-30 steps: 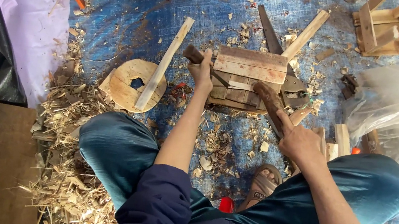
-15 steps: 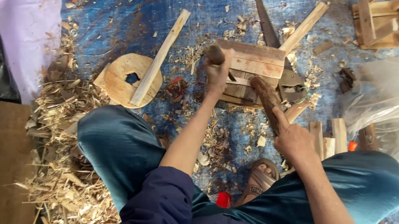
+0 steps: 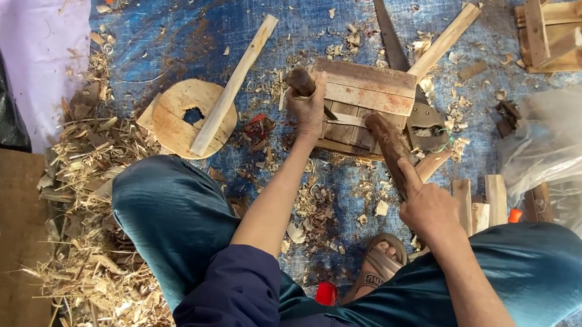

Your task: Shaping a piece of wood using a chisel and a wooden mallet while sitting on the floor.

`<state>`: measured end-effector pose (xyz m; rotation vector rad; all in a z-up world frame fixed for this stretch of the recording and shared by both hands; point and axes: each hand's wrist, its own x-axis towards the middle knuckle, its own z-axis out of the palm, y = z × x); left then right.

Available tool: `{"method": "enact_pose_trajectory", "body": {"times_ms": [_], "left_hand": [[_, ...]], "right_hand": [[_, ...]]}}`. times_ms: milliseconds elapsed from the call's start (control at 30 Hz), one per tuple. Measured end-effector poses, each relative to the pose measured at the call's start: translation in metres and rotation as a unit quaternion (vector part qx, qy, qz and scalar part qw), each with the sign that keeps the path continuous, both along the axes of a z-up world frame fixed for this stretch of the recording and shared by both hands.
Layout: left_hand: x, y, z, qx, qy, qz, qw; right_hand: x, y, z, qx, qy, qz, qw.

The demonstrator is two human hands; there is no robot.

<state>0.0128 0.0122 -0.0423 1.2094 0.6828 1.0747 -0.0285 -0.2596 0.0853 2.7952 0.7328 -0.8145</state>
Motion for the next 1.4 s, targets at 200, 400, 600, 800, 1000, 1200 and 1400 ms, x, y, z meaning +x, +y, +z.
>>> {"method": "enact_pose_trajectory", "body": {"times_ms": [200,400,600,800,1000,1200,1400], "left_hand": [[0.004,-0.037,0.009,0.006,-0.003,-0.006,1.0],[-0.007,-0.044,0.018,0.039,0.034,-0.05,0.997],[-0.009,-0.045,0.001,0.064,0.064,-0.061,0.994],[0.007,-0.034,-0.023,0.104,0.063,-0.082,0.989],[0.014,-0.03,-0.052,0.1,0.054,-0.072,0.991],[0.006,-0.04,-0.007,0.015,0.01,0.051,0.999],[-0.011,-0.012,0.034,-0.116,0.013,0.161,0.98]], "right_hand": [[0.0,0.002,-0.004,0.003,0.009,-0.001,1.0],[-0.003,-0.001,-0.003,0.02,-0.007,0.004,1.0],[0.002,-0.007,0.021,0.023,0.02,-0.019,0.999],[-0.004,0.002,0.037,0.013,0.04,-0.02,0.999],[0.001,-0.003,-0.001,-0.005,0.036,0.0,0.999],[-0.003,0.003,0.005,0.01,0.055,-0.011,0.998],[-0.007,0.013,0.015,0.004,0.044,-0.011,0.999]]}}
